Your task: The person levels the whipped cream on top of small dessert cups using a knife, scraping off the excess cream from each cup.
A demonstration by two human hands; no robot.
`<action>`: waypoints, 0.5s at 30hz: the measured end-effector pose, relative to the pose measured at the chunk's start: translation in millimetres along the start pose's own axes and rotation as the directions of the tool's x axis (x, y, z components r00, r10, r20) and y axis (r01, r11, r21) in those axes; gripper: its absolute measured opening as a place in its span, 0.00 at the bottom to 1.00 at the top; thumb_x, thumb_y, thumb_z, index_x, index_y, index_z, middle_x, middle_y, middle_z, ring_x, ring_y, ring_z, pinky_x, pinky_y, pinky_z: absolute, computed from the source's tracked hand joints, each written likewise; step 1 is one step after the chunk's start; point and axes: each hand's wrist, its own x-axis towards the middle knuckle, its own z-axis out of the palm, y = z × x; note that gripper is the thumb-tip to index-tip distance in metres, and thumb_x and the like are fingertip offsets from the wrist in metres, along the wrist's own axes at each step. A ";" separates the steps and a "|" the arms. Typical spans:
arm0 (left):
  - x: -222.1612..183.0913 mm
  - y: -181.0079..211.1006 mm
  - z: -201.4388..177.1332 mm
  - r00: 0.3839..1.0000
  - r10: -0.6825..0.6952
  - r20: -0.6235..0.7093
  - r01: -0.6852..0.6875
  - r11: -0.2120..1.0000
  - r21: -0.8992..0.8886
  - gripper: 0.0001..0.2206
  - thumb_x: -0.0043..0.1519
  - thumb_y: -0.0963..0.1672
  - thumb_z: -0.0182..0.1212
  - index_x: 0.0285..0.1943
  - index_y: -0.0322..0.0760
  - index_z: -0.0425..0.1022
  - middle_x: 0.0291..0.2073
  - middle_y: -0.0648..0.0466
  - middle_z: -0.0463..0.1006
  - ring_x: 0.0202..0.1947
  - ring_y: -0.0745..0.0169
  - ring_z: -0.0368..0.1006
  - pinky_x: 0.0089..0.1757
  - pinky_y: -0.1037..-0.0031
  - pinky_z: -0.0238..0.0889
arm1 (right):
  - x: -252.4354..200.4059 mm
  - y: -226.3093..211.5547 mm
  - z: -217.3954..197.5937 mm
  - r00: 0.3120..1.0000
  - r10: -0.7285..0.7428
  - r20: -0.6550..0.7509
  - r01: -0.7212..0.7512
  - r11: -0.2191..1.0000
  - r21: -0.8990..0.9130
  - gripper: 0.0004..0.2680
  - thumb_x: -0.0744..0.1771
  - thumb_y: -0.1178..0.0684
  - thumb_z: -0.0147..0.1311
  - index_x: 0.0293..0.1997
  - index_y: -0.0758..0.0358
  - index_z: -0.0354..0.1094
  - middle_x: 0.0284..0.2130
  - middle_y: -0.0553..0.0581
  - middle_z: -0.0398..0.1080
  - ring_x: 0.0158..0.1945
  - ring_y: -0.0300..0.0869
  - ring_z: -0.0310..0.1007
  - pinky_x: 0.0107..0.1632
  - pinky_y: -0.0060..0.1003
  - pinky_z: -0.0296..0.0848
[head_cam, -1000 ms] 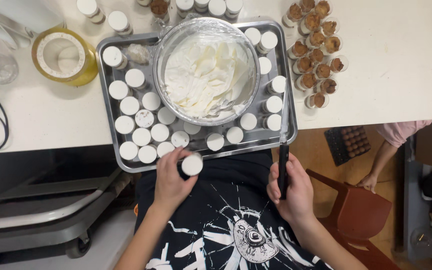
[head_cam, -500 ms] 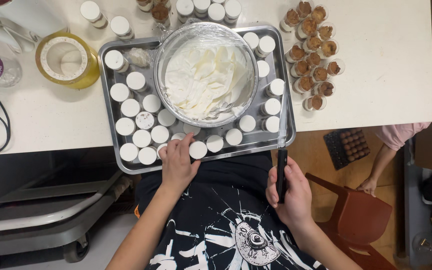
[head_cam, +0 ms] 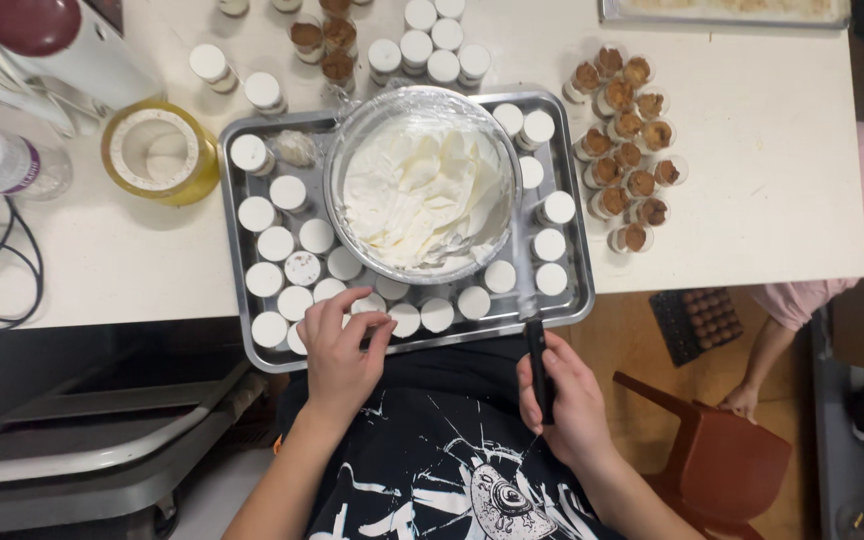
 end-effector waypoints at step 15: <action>92.8 -25.7 -4.0 0.997 0.032 -0.064 -0.036 0.998 -0.050 0.10 0.59 0.46 0.69 0.28 0.41 0.75 0.51 0.55 0.77 0.54 0.52 0.67 0.55 0.60 0.52 | 47.3 -49.3 -22.5 0.997 -0.074 0.037 0.082 0.904 -0.420 0.16 0.70 0.55 0.42 0.67 0.66 0.58 0.29 0.57 0.69 0.14 0.36 0.60 0.15 0.29 0.57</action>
